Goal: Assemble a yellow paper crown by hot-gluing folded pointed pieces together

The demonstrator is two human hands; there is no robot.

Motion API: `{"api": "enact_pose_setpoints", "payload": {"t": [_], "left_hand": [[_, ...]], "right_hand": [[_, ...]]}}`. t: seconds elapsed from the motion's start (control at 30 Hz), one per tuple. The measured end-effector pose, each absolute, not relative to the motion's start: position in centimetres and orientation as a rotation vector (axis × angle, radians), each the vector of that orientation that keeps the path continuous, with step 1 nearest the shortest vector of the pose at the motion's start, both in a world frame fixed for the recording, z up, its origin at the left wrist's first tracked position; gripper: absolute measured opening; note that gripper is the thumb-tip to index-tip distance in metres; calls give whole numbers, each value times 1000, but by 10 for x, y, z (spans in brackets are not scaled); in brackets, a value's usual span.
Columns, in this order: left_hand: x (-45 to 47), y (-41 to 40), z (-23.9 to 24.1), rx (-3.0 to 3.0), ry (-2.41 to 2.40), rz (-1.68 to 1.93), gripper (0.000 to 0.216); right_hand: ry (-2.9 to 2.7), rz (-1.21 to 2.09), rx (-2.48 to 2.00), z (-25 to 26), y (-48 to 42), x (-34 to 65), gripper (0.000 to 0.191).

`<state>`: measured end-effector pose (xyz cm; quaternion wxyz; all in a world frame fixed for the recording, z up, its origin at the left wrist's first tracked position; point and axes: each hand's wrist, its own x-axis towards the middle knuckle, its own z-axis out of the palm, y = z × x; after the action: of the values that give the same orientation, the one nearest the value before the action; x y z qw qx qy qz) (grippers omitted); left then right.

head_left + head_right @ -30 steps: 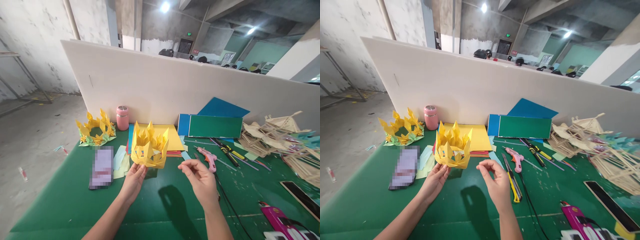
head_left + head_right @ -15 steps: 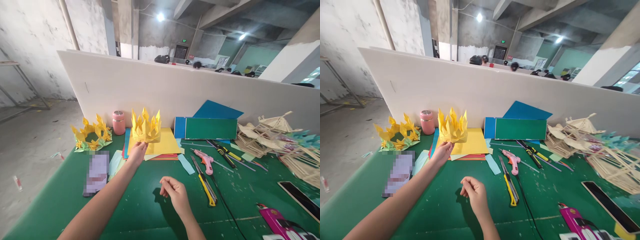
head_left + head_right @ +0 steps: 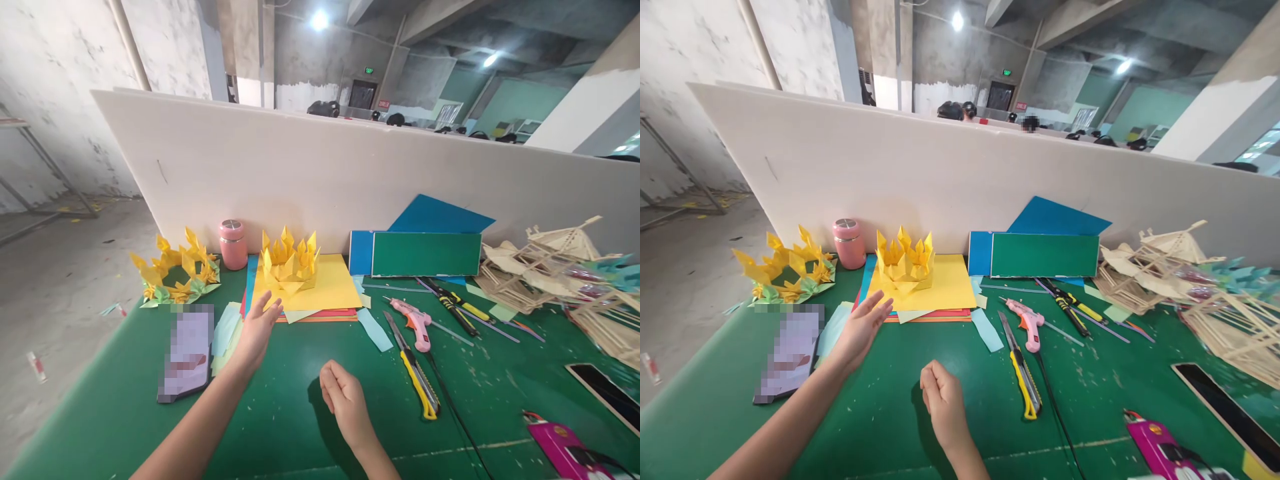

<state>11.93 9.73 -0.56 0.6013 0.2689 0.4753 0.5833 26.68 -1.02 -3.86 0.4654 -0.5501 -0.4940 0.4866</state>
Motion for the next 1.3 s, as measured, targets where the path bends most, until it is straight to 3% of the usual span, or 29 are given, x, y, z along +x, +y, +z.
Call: {"api": "enact_pose_setpoints", "payload": {"t": [0.1,0.33,0.7,1.0,1.3], "left_hand": [[119,56,-5,737,1117,1335,16],[123,-9,-28,895,1133,1157,46],[126,-22,-35,1027,1087,980,56],[127,-29,-45,1516,1017,957,51],[130,-18,-50,1616,1070,934,60]], "right_hand": [[-1183,1180,-1340,-41,-12,262,56],[-1237,1163,-1343,-50,-14,258,56],[-1543,765,-1329,-22,18,292,33],[-1508,657,-1357,-56,29,281,15],[-1667,477,-1365,-61,69,281,23]]}}
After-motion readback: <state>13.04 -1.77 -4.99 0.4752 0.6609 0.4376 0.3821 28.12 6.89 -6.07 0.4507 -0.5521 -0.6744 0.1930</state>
